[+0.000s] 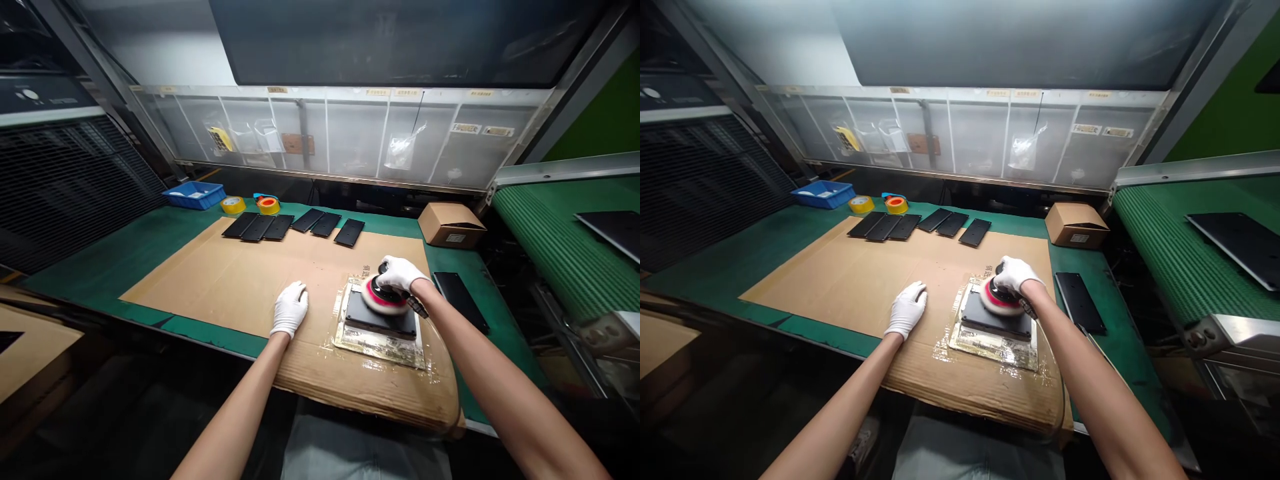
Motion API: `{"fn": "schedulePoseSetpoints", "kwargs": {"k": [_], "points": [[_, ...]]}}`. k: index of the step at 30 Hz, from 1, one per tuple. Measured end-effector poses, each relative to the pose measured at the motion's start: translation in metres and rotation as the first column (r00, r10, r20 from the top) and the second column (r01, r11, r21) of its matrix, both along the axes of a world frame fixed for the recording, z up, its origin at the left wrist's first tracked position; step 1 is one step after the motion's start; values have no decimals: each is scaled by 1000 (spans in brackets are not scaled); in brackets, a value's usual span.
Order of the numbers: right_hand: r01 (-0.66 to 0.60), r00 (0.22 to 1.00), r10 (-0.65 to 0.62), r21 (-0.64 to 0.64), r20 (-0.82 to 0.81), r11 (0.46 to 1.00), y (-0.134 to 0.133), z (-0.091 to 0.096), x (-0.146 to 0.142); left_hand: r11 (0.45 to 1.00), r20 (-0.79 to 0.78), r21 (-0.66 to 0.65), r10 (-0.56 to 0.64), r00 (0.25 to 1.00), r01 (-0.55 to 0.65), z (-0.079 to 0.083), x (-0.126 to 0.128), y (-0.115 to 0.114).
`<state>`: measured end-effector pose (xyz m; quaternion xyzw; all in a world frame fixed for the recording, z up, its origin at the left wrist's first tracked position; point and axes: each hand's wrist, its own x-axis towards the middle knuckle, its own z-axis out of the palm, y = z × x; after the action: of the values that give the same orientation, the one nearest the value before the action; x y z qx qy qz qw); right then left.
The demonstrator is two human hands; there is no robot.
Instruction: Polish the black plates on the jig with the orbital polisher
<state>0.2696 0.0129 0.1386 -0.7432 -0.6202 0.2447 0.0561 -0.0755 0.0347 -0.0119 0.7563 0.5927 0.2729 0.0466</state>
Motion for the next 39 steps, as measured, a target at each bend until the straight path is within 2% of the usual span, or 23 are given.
{"fn": "schedulePoseSetpoints", "kwargs": {"k": [6,11,17,22,25,28,34,36,39], "points": [[-118,992,119,25,-36,993,14,5,-40,1000,9,-11,4,1000,-4,-1,-1,0],[-179,983,182,73,-29,981,4,8,-55,1000,2,-20,3,1000,-3,-1,-2,0],[-201,979,193,133,66,971,-44,8,-49,1000,-6,-21,-5,1000,5,0,-1,0],[-162,985,147,185,93,969,-100,-1,-38,1000,-31,-21,-6,999,5,-1,-2,0],[-95,993,76,219,93,971,-119,-10,-23,1000,-47,-14,1,999,-2,-1,-1,-1],[-20,992,-9,228,127,973,-110,-14,1,1000,-49,-5,8,999,-9,0,1,-1],[52,989,-76,181,127,982,-57,-11,41,1000,-12,-4,10,1000,-10,4,2,-1],[74,987,-98,182,127,981,-57,-10,44,1000,-3,-8,4,1000,-4,3,1,-1],[77,987,-106,223,121,972,-80,-11,41,1000,-1,-9,1,1000,-1,1,1,1]]}}
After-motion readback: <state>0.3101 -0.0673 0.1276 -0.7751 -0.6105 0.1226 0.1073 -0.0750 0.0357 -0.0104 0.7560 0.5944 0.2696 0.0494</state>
